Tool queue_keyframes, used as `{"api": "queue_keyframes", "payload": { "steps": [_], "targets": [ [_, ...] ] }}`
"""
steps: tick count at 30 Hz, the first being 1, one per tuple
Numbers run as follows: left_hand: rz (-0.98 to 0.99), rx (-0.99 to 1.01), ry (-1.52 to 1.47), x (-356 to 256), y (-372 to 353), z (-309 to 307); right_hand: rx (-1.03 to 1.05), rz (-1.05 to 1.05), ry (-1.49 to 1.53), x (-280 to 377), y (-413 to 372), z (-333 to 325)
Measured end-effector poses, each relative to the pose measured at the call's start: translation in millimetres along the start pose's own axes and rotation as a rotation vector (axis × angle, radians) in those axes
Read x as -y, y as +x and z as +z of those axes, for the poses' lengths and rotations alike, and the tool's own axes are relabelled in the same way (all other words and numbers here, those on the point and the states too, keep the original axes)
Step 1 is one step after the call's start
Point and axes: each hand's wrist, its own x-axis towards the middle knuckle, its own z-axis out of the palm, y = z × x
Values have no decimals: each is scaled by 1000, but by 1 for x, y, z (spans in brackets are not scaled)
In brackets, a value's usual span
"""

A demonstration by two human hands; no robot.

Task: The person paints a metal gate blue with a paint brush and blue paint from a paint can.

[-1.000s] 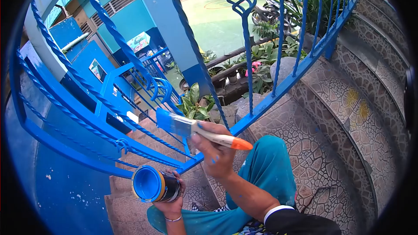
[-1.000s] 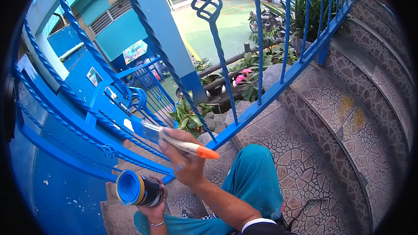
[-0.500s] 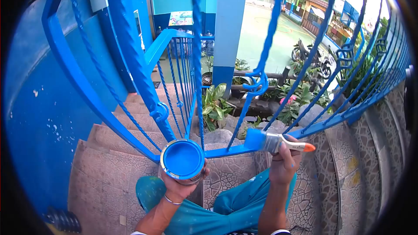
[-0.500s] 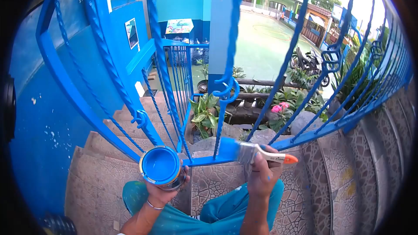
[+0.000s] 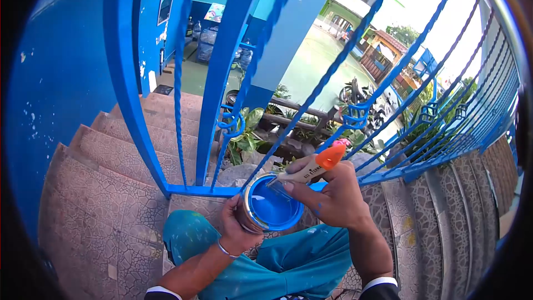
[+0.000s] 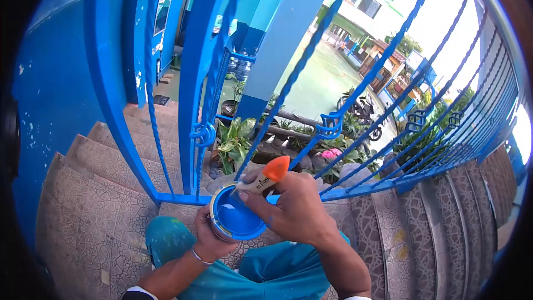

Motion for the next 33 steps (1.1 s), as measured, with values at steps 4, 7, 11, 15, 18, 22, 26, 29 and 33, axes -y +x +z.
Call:
{"api": "queue_keyframes", "payload": {
  "steps": [4,7,11,15,18,22,26,29,33],
  "targets": [
    [-42,55,3,-1,-10,9,19,-58,-138,2,-3,4],
    [-38,26,31,1,-12,15,43,-21,-187,-9,-8,12],
    [-22,-31,66,9,-6,13,-16,-27,-138,-12,-15,5],
    [-29,2,41,12,-5,13,-179,11,35,-17,-20,-10],
    [-31,3,84,9,-9,17,-216,226,154,-27,-21,-12],
    [-59,83,65,6,-7,8,-292,282,156,-41,-30,-16],
    [-71,44,99,4,-6,5,-416,286,223,-54,-41,-17],
    [-70,44,70,4,-3,-3,-508,220,247,-55,-46,-13],
    [-71,20,41,-2,-3,-11,-509,142,57,-59,-47,-20]
  ]
}}
